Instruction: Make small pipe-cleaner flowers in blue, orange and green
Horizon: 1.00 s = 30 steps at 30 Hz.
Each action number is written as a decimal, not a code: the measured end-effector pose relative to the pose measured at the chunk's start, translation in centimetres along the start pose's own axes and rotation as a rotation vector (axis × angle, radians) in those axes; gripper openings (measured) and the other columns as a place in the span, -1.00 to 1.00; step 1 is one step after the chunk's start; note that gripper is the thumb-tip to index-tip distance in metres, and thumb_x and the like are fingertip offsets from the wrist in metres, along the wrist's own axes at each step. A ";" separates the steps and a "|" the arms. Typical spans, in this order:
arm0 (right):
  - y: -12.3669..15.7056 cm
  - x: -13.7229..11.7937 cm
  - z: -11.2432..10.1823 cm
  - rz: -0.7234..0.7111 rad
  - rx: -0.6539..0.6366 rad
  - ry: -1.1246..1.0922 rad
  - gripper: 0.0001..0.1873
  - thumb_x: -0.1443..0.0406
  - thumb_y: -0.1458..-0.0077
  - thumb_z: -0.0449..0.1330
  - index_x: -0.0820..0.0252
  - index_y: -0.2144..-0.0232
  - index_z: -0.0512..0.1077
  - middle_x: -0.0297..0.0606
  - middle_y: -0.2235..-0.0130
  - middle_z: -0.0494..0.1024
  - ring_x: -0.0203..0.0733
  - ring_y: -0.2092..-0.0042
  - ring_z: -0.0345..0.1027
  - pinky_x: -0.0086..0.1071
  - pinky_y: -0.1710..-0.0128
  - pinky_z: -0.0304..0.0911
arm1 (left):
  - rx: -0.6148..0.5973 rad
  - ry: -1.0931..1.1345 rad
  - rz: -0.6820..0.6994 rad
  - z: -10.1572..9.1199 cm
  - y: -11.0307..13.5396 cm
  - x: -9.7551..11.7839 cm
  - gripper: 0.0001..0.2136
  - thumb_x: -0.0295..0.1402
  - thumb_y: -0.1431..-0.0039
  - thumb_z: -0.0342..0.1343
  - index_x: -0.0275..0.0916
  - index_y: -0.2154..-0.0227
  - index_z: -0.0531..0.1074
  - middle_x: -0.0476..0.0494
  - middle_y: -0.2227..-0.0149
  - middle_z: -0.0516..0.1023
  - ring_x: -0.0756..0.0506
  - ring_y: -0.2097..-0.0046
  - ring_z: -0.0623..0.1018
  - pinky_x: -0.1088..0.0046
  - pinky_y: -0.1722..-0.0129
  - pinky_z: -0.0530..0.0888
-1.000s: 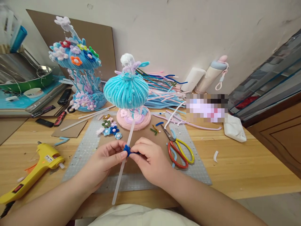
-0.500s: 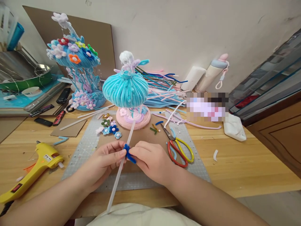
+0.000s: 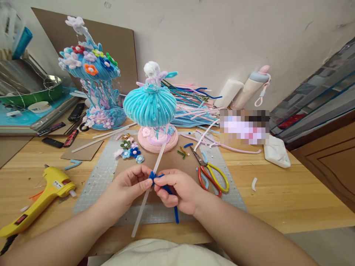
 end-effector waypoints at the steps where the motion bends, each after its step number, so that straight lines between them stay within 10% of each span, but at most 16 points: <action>1: -0.1 0.5 0.3 0.079 -0.058 -0.103 -0.79 0.19 -0.02 0.06 0.21 0.52 0.23 -0.53 0.67 0.12 -0.50 0.73 -0.24 -0.54 0.75 -0.26 | 0.019 0.001 0.004 -0.1 0.0 0.0 -0.78 -0.29 0.09 0.24 -0.29 0.42 0.38 0.01 0.49 0.44 0.04 0.43 0.37 0.54 0.41 0.30; 4: -0.2 0.1 -0.5 -0.031 0.076 -0.031 -0.80 0.18 -0.03 0.11 0.20 0.43 0.23 -0.52 0.61 0.15 -0.50 0.70 -0.17 -0.57 0.72 -0.19 | 0.081 0.034 -0.038 -0.5 -0.1 -0.3 -0.78 -0.29 0.10 0.25 -0.29 0.42 0.38 0.03 0.51 0.42 0.05 0.46 0.36 0.56 0.45 0.29; 7: 1.4 -2.8 -1.3 -0.483 0.402 0.488 -0.83 0.28 -0.03 0.17 0.16 0.29 0.28 -0.37 0.43 0.32 -0.37 0.49 0.19 -0.50 0.53 0.13 | 0.094 0.119 -0.105 -0.6 0.0 -0.7 -0.78 -0.31 0.10 0.26 -0.28 0.42 0.37 0.06 0.55 0.38 0.07 0.49 0.35 0.58 0.49 0.28; 10: 2.9 -4.2 0.1 -0.769 0.462 1.028 -0.83 0.36 -0.09 0.11 0.12 0.21 0.35 -0.22 0.24 0.38 -0.23 0.23 0.29 -0.38 0.28 0.21 | 0.071 0.168 -0.132 -0.5 0.1 -0.7 -0.81 -0.33 0.06 0.24 -0.28 0.41 0.36 0.06 0.56 0.38 0.09 0.51 0.35 0.60 0.49 0.29; 17: 3.1 -4.0 1.3 -0.755 0.411 1.394 -0.81 0.35 -0.21 -0.03 0.23 0.23 0.38 -0.22 0.36 0.41 -0.25 0.34 0.27 -0.40 0.37 0.12 | 0.022 0.149 -0.116 -0.3 0.1 -0.8 -0.83 -0.34 0.02 0.22 -0.27 0.38 0.37 0.05 0.54 0.39 0.09 0.50 0.36 0.60 0.48 0.30; 22: 2.2 -3.8 0.2 -0.548 0.369 0.818 -0.82 0.30 -0.15 0.03 0.23 0.46 0.34 -0.34 0.51 0.31 -0.34 0.46 0.16 -0.45 0.46 0.06 | 0.068 0.067 -0.006 -0.3 0.1 -0.1 -0.81 -0.35 0.07 0.25 -0.29 0.40 0.39 0.02 0.48 0.42 0.06 0.42 0.38 0.58 0.41 0.33; 27: 0.2 -0.4 0.5 0.020 -0.045 -0.144 -0.77 0.24 0.00 0.16 0.21 0.53 0.19 -0.54 0.63 0.08 -0.52 0.66 -0.31 -0.58 0.71 -0.34 | 0.027 -0.014 0.085 -0.1 0.2 0.6 -0.83 -0.38 0.05 0.22 -0.30 0.39 0.39 -0.01 0.43 0.46 0.04 0.36 0.41 0.53 0.31 0.35; 30: 0.2 -0.9 0.0 -0.075 0.001 -0.145 -0.78 0.24 0.02 0.22 0.24 0.45 0.26 -0.50 0.59 0.19 -0.55 0.67 -0.14 -0.62 0.72 -0.23 | 0.028 -0.039 0.066 -0.3 0.1 0.6 -0.83 -0.38 0.04 0.21 -0.30 0.39 0.38 -0.01 0.44 0.45 0.04 0.37 0.41 0.52 0.31 0.35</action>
Point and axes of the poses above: each hand's wrist, its own y-axis away from the middle knuckle, its own z-axis out of the palm, x = y × z, the point moved 6 cm from there along -y, towards the middle knuckle
